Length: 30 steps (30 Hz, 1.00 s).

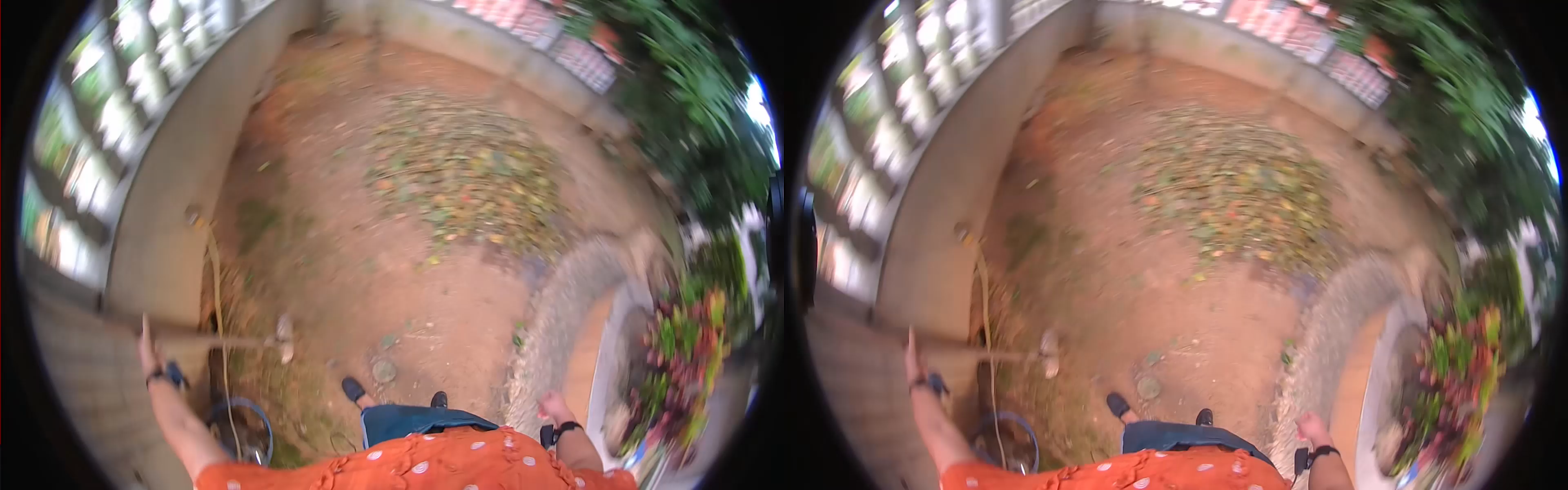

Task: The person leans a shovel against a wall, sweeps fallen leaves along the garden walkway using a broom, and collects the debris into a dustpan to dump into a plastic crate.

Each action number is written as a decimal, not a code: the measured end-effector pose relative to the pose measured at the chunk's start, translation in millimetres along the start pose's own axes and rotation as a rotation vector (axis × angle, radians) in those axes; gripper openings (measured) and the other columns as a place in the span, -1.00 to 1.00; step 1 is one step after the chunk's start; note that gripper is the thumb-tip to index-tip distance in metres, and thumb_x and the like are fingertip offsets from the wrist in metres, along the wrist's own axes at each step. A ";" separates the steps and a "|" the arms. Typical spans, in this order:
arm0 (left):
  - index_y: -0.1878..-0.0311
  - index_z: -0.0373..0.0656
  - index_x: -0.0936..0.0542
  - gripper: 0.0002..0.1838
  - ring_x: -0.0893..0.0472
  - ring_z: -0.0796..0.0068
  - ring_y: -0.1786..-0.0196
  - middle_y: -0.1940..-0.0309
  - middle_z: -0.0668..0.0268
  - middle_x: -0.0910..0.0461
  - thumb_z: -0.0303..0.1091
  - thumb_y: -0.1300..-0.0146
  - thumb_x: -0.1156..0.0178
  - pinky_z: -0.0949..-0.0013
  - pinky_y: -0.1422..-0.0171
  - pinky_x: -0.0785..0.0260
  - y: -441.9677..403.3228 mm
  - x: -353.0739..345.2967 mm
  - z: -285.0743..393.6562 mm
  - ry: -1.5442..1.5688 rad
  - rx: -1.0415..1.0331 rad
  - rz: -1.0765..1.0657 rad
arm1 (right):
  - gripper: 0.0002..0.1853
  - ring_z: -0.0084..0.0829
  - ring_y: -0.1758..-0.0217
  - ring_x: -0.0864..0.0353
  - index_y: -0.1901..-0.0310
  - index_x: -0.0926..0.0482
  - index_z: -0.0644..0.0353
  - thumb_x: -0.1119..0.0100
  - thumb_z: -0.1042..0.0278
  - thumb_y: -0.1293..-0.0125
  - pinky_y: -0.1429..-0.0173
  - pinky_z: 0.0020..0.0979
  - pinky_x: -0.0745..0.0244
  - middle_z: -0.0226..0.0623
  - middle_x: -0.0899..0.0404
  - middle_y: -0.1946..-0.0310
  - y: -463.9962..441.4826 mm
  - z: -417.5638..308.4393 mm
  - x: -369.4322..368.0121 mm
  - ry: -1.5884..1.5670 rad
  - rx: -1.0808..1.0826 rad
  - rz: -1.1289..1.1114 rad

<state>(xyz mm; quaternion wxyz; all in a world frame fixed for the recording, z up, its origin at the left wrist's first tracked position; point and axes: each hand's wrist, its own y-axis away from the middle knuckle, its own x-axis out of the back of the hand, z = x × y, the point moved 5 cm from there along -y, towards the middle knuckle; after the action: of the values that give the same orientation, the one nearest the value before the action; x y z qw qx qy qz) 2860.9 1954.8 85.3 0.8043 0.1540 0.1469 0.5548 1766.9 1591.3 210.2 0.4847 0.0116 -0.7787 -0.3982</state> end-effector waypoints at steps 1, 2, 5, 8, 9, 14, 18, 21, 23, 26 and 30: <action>-0.59 -0.17 -0.13 -0.02 -0.07 0.23 -0.63 -0.58 0.21 -0.17 0.30 -0.34 -0.17 -0.04 -0.64 0.20 9.9 -2.1 -20.5 -0.019 0.038 0.099 | -0.89 -0.29 0.57 -0.66 0.31 -0.53 0.23 -0.13 0.41 -0.36 0.50 -0.23 -0.61 -0.20 -0.60 0.55 4.7 19.0 0.7 -0.076 -0.033 0.042; -0.57 -0.23 -0.13 -0.02 -0.13 0.21 -0.60 -0.56 0.15 -0.19 0.27 -0.34 -0.19 -0.03 -0.62 0.10 22.8 -22.8 -44.9 0.216 0.169 -0.169 | -0.89 -0.29 0.56 -0.68 0.29 -0.53 0.24 -0.12 0.40 -0.37 0.50 -0.25 -0.63 -0.18 -0.61 0.54 -2.6 35.5 -1.2 -0.056 -0.015 0.022; 0.17 -0.07 -0.55 -0.53 -0.51 0.39 0.37 0.34 0.36 -0.57 0.21 -0.37 -0.18 0.24 0.33 -0.42 70.3 -39.3 -142.8 -0.040 0.266 0.319 | -0.87 -0.32 0.53 -0.71 0.30 -0.57 0.25 -0.12 0.39 -0.36 0.47 -0.30 -0.64 -0.18 -0.65 0.52 -23.9 93.0 -10.5 0.008 -0.020 -0.013; 0.07 -0.17 -0.54 -0.51 -0.63 0.16 0.31 0.40 0.13 -0.58 0.13 -0.34 -0.09 0.07 0.25 -0.51 121.8 -140.3 -216.8 -1.817 -0.037 -0.057 | -0.84 -0.28 0.48 -0.73 0.34 -0.64 0.25 -0.14 0.36 -0.29 0.39 -0.28 -0.65 -0.17 -0.67 0.51 -27.1 146.4 -16.8 0.153 -0.020 -0.115; 0.08 -0.17 -0.54 -0.52 -0.64 0.16 0.30 0.39 0.13 -0.58 0.12 -0.33 -0.09 0.07 0.24 -0.51 152.8 -179.0 -249.6 -1.833 -0.131 -0.299 | -0.82 -0.22 0.44 -0.75 0.35 -0.67 0.27 -0.16 0.35 -0.23 0.33 -0.23 -0.67 -0.15 -0.68 0.50 -26.5 164.0 -29.4 0.240 0.008 -0.181; 0.09 -0.17 -0.57 -0.54 -0.65 0.15 0.28 0.37 0.11 -0.60 0.09 -0.31 -0.10 0.05 0.21 -0.52 319.2 -399.1 -336.3 -1.166 0.273 -0.976 | -0.69 -0.32 0.52 -0.72 0.53 -0.69 0.15 -0.08 0.25 -0.29 0.43 -0.21 -0.58 -0.26 -0.68 0.61 -52.8 230.0 -53.9 0.569 0.388 0.015; 0.09 -0.17 -0.59 -0.55 -0.65 0.14 0.26 0.35 0.09 -0.61 0.06 -0.29 -0.11 0.04 0.19 -0.52 427.1 -586.2 -332.7 -1.320 0.147 -1.312 | -0.76 -0.18 0.50 -0.71 0.50 -0.74 0.13 -0.14 0.28 -0.20 0.41 -0.14 -0.57 -0.18 -0.67 0.59 -160.6 387.3 -115.7 -0.661 -0.061 -0.086; 0.10 -0.17 -0.60 -0.57 -0.66 0.13 0.24 0.33 0.07 -0.62 0.04 -0.27 -0.11 0.03 0.17 -0.52 462.8 -706.4 -328.1 -1.401 0.025 -1.378 | -0.81 -0.13 0.44 -0.71 0.49 -0.75 0.14 -0.17 0.31 -0.12 0.38 -0.14 -0.58 -0.13 -0.69 0.54 -136.0 339.5 -19.9 0.204 0.098 0.068; 0.10 -0.17 -0.61 -0.57 -0.66 0.12 0.23 0.32 0.06 -0.63 0.03 -0.27 -0.12 0.02 0.16 -0.52 486.8 -774.8 -327.6 -1.443 -0.044 -1.411 | -0.82 -0.12 0.40 -0.72 0.47 -0.75 0.16 -0.18 0.33 -0.09 0.36 -0.14 -0.59 -0.13 -0.70 0.51 -161.4 382.3 -27.8 0.226 0.133 0.155; 0.11 -0.17 -0.63 -0.58 -0.67 0.12 0.22 0.31 0.05 -0.63 0.01 -0.25 -0.12 0.02 0.14 -0.52 525.8 -856.7 -333.9 -1.516 -0.105 -1.473 | -0.78 0.07 0.17 -0.72 0.30 -0.76 0.23 -0.21 0.41 -0.03 0.07 -0.08 -0.66 0.02 -0.72 0.29 -143.7 434.0 -21.7 0.197 -0.019 0.325; 0.11 -0.16 -0.65 -0.60 -0.68 0.11 0.19 0.29 0.03 -0.65 -0.01 -0.23 -0.13 0.00 0.12 -0.52 573.3 -944.9 -365.3 -1.636 -0.159 -1.605 | -0.72 0.02 0.00 -0.71 0.23 -0.76 0.22 -0.06 0.42 -0.15 -0.06 -0.08 -0.63 0.04 -0.72 0.13 -57.0 455.7 -12.7 -0.297 -0.489 0.090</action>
<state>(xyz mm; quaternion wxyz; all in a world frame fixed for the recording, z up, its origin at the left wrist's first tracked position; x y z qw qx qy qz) 1904.0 1292.9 50.5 0.7881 0.2792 -0.3992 -0.3762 1404.5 1835.0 67.6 0.3709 -0.1984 -0.7218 -0.5497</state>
